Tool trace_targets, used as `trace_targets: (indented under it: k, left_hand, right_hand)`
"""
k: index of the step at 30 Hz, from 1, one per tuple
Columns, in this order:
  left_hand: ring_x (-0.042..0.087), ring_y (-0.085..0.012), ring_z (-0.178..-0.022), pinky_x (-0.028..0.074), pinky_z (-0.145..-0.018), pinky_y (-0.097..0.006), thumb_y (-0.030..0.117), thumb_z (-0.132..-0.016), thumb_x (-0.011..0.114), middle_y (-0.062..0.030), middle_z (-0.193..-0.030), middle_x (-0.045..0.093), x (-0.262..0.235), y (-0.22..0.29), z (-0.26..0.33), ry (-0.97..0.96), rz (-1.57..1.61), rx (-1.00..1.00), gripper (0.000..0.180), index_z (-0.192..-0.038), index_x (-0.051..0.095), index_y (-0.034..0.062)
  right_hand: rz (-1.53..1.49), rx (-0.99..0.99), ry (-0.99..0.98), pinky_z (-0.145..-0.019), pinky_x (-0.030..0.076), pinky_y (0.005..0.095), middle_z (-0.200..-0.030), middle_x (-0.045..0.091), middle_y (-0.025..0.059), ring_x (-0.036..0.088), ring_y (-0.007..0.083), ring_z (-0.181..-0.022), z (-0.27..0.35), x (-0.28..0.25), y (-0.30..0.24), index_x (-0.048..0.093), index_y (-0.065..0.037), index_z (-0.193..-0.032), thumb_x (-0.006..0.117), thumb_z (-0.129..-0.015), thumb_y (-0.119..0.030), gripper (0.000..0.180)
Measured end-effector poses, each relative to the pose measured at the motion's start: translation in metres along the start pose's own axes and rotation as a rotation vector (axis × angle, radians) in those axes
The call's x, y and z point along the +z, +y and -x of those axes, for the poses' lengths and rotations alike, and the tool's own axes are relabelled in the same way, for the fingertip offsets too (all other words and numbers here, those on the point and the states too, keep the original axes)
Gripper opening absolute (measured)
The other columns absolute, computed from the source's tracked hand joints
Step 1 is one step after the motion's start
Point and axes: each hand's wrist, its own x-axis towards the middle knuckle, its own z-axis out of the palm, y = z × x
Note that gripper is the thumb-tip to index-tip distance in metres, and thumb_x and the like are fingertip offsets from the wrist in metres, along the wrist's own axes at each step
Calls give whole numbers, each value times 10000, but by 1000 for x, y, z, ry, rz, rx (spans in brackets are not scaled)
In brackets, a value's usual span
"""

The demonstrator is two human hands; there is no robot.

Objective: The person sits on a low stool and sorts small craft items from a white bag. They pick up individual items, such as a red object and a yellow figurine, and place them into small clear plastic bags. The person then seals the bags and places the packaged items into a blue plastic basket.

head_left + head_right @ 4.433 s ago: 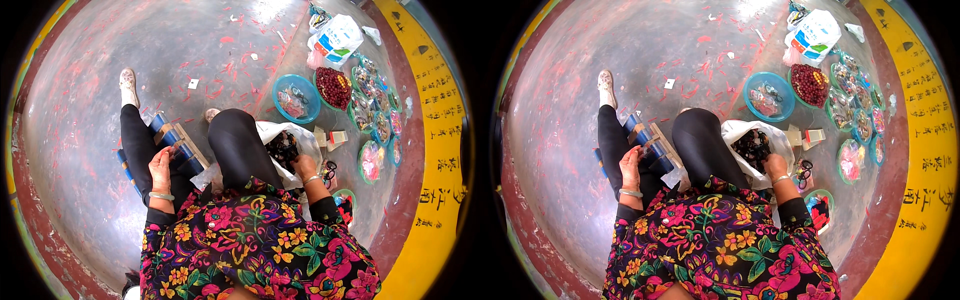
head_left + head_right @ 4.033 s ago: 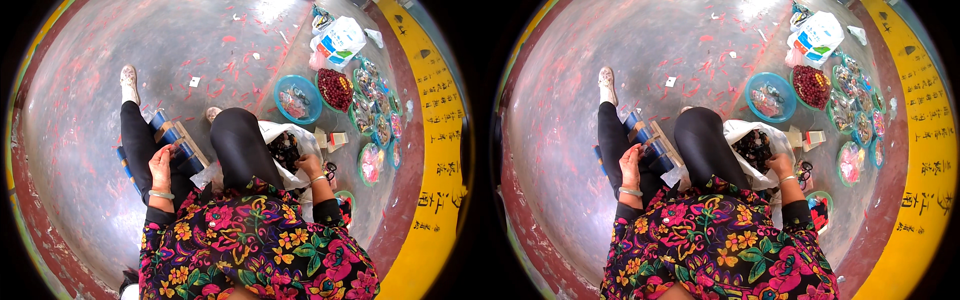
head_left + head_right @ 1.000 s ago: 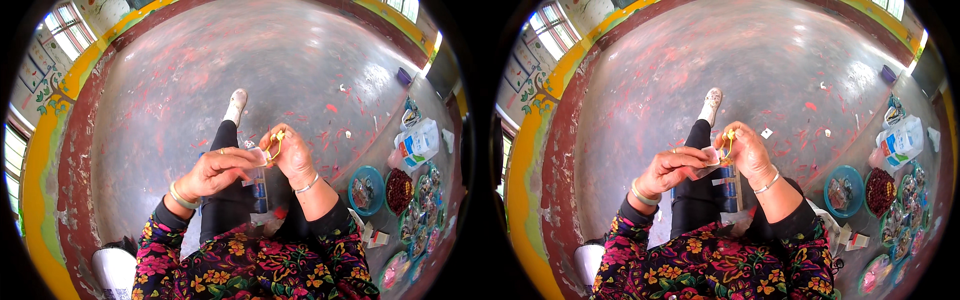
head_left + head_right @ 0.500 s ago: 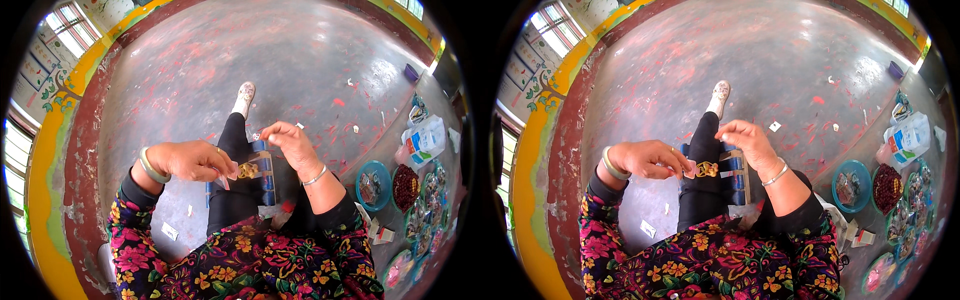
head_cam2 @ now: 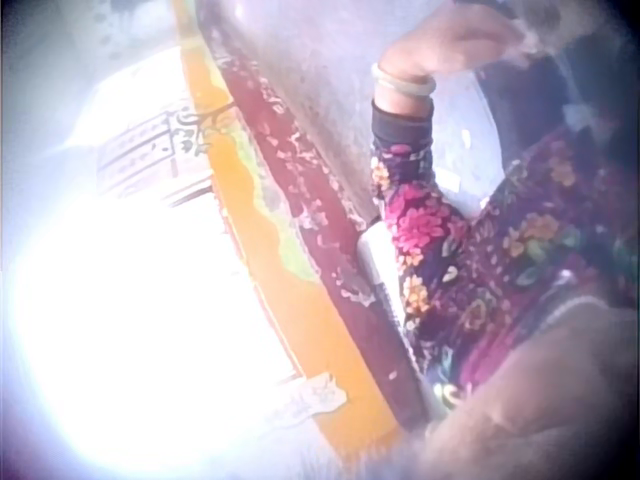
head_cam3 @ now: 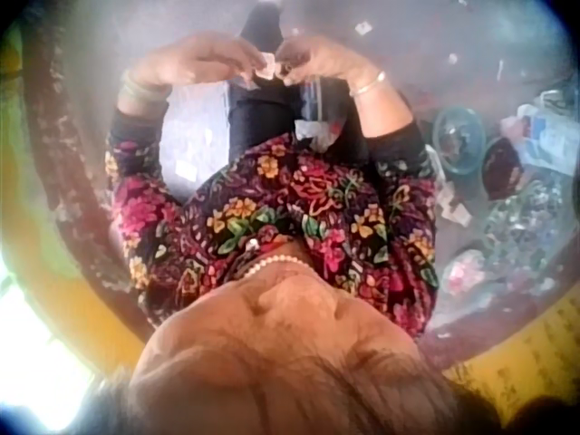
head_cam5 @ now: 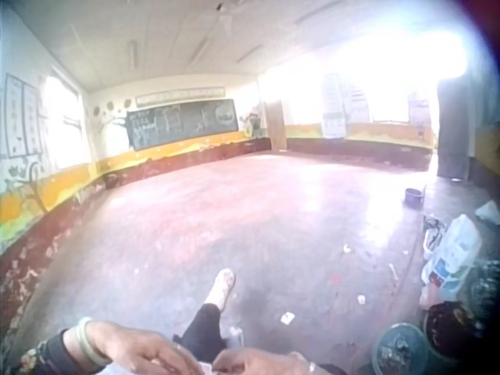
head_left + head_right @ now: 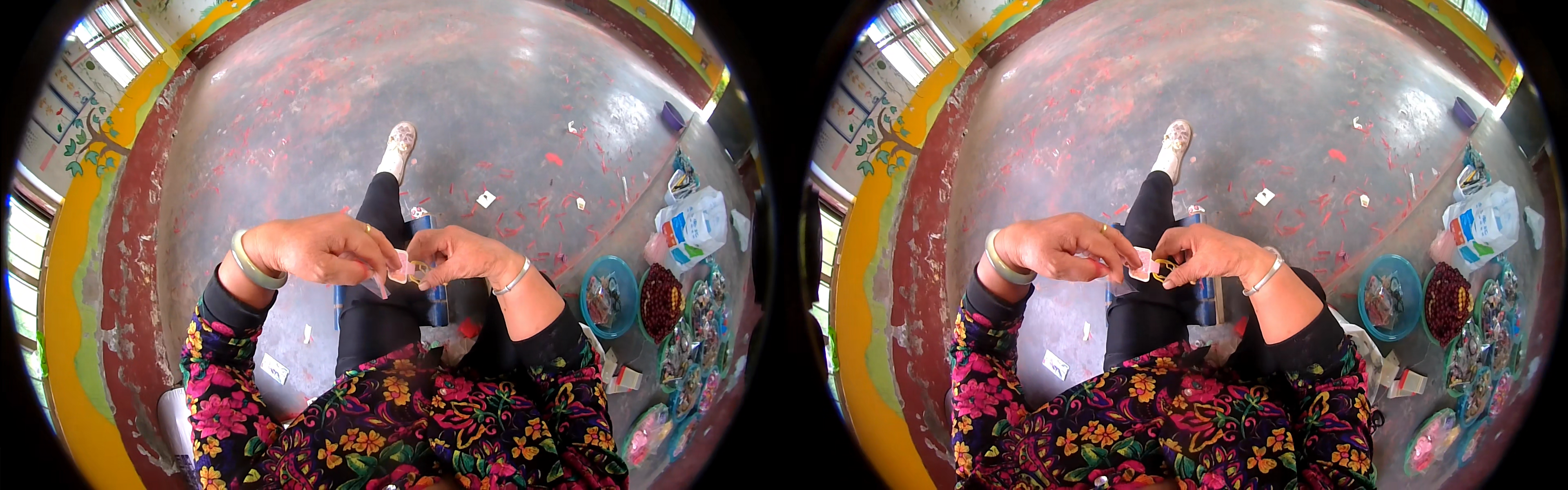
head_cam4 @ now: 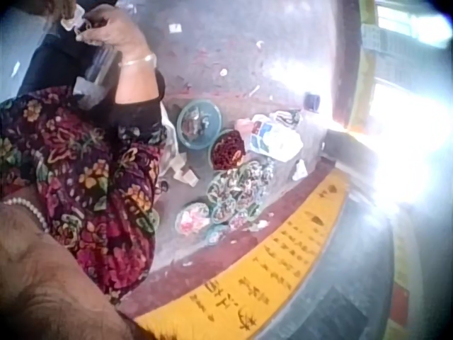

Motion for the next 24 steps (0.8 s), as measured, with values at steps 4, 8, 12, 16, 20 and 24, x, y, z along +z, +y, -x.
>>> trace_targets:
  k: [4,8,12,16,20,24]
  left_hand:
    - [572,-278,-1027,436,-877,-349,-42,-773,512,-188,-1112,594,4,4,-6,12,21,3,207,-920,656,-21]
    - [573,-274,-1022,436,-877,-350,-48,-776,505,-190,-1111,594,7,6,-10,30,0,16,209,-918,657,-24]
    - [575,-264,-1010,436,-876,-350,-52,-777,503,-188,-1114,595,7,5,-6,86,-11,-28,214,-920,660,-23]
    - [597,-221,-938,469,-790,-317,-48,-782,500,-178,-1127,593,4,-4,-2,161,33,1,213,-915,663,-17]
    - [604,-157,-840,471,-652,-249,-24,-822,491,-134,-1063,623,7,3,-1,285,208,-251,213,-946,664,-15]
    - [612,-134,-847,503,-663,-234,42,-873,510,-98,-961,645,10,-9,-7,493,334,-422,209,-1014,640,-40]
  right_hand:
    - [-26,-42,-76,-675,421,262,-853,575,32,542,122,-770,-1,1,7,677,-1,-913,752,-709,-119,248]
    - [-162,101,-91,-647,435,256,-823,587,43,563,130,-711,2,8,0,679,18,-874,730,-727,-91,190]
    - [-158,146,-42,-611,444,246,-824,599,55,575,131,-672,2,7,0,675,30,-859,716,-736,-73,165]
    - [-190,57,38,-601,442,240,-793,626,60,584,115,-669,1,4,5,673,43,-858,701,-748,-72,161]
    - [-133,154,143,-595,441,230,-738,648,59,579,94,-651,1,2,4,679,46,-855,700,-749,-93,176]
    - [-271,209,371,-599,444,220,-742,658,49,581,83,-655,6,-7,0,689,29,-853,695,-757,-109,168]
